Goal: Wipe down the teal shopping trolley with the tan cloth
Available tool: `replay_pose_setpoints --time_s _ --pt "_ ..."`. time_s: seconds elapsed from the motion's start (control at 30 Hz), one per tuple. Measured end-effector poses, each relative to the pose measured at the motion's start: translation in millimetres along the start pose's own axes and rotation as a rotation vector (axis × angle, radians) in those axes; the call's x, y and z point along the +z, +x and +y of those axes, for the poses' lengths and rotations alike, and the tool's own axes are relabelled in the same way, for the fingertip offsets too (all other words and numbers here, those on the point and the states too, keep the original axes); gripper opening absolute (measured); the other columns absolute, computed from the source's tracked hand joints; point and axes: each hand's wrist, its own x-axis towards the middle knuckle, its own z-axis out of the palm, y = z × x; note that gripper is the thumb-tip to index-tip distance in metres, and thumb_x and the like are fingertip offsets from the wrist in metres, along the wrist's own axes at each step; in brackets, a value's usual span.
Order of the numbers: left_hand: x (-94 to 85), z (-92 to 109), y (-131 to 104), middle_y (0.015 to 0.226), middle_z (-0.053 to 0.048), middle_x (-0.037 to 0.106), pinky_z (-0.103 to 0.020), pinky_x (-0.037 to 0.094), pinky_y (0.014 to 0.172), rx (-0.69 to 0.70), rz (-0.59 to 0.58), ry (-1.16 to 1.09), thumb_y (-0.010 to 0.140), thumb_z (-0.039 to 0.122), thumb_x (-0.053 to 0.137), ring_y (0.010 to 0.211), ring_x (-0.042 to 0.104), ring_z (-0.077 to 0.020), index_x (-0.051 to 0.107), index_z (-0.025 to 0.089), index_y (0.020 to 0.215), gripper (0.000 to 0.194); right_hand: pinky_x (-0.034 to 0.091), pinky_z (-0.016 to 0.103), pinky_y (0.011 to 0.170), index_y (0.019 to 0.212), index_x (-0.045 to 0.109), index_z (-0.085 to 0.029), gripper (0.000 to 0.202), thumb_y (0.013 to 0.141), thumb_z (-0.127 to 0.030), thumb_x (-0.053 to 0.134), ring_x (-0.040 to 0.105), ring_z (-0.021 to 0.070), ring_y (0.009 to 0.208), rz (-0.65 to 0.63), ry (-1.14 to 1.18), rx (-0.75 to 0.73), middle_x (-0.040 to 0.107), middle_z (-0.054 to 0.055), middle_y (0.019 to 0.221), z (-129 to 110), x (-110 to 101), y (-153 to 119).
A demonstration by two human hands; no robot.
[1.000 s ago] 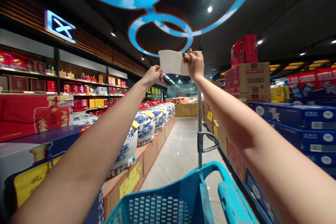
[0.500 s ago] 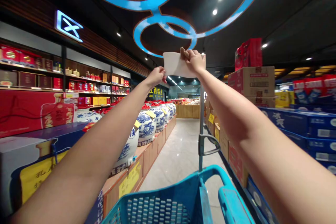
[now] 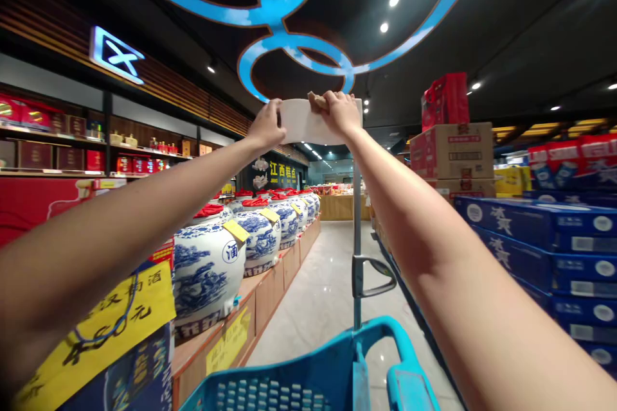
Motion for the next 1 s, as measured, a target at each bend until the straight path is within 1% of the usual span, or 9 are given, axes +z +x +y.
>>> replay_pose_setpoints --time_s 0.07,0.13,0.23,0.37,0.5,0.63,0.73,0.83,1.0 --pt "-2.1 12 18 0.180 -0.008 0.043 -0.049 0.031 0.138 0.025 0.117 0.072 0.092 0.016 0.062 0.168 0.034 -0.0321 0.049 0.033 0.166 0.077 0.040 0.057 0.122 0.115 0.064 -0.023 0.014 0.101 -0.023 0.060 0.062 0.0350 0.125 0.006 -0.013 -0.003 0.073 0.015 0.127 -1 0 0" --pt "-0.2 23 36 0.180 -0.005 0.044 -0.053 0.020 0.141 0.070 0.100 0.117 0.100 0.021 0.053 0.173 0.025 -0.0319 0.054 0.032 0.164 0.065 0.040 0.058 0.123 0.120 0.063 -0.022 0.018 0.102 -0.023 0.060 0.062 0.0357 0.129 -0.020 -0.033 -0.006 0.072 0.016 0.132 -2 -4 0" --pt "8.2 33 54 0.166 -0.012 0.059 -0.056 0.025 0.138 0.077 -0.012 0.172 0.106 0.029 0.045 0.164 0.040 -0.0366 0.065 0.023 0.152 0.051 0.042 0.057 0.122 0.125 0.063 -0.022 0.023 0.102 -0.024 0.061 0.063 0.0366 0.131 -0.065 -0.070 -0.032 0.072 0.016 0.135 -2 -10 3" --pt "19.0 32 62 0.147 -0.018 0.070 -0.050 0.035 0.133 0.077 0.100 0.178 0.107 0.028 0.040 0.149 0.055 -0.0374 0.073 0.018 0.134 0.044 0.045 0.061 0.120 0.128 0.064 -0.024 0.024 0.105 -0.029 0.057 0.063 0.0389 0.132 -0.047 -0.081 -0.097 0.073 0.015 0.135 0 -14 6" --pt "22.8 22 67 0.135 -0.018 0.075 -0.050 0.040 0.128 0.124 0.129 0.141 0.109 0.032 0.039 0.142 0.061 -0.0383 0.076 0.019 0.120 0.040 0.041 0.065 0.124 0.131 0.064 -0.023 0.027 0.107 -0.033 0.056 0.063 0.0400 0.136 -0.035 -0.132 -0.154 0.072 0.016 0.135 1 -18 8" --pt "24.0 13 72 0.132 -0.015 0.076 -0.046 0.044 0.125 0.158 0.162 0.077 0.110 0.038 0.042 0.140 0.063 -0.0355 0.074 0.024 0.111 0.035 0.046 0.064 0.122 0.133 0.067 -0.022 0.030 0.106 -0.032 0.057 0.063 0.0397 0.136 -0.015 -0.124 -0.230 0.074 0.014 0.133 9 -25 4" --pt "25.6 17 73 0.132 -0.015 0.077 -0.048 0.043 0.124 0.130 0.146 0.044 0.110 0.042 0.043 0.140 0.062 -0.0363 0.074 0.025 0.108 0.035 0.047 0.064 0.124 0.135 0.070 -0.024 0.034 0.104 -0.025 0.057 0.064 0.0379 0.137 0.018 -0.066 -0.281 0.073 0.012 0.139 18 -25 -12" --pt "27.7 30 70 0.135 -0.012 0.078 -0.054 0.043 0.121 0.045 0.161 0.039 0.109 0.045 0.042 0.143 0.058 -0.0387 0.075 0.028 0.107 0.037 0.046 0.064 0.128 0.138 0.072 -0.028 0.041 0.100 -0.018 0.060 0.061 0.0371 0.146 0.024 0.022 -0.333 0.069 0.010 0.152 21 -16 -45" --pt "27.6 48 66 0.126 -0.010 0.083 -0.052 0.048 0.114 -0.017 0.188 0.076 0.106 0.048 0.044 0.137 0.061 -0.0394 0.079 0.028 0.103 0.040 0.040 0.064 0.137 0.132 0.078 -0.033 0.045 0.095 -0.013 0.061 0.049 0.0313 0.163 -0.150 0.162 -0.495 0.066 -0.001 0.162 12 -5 -95"
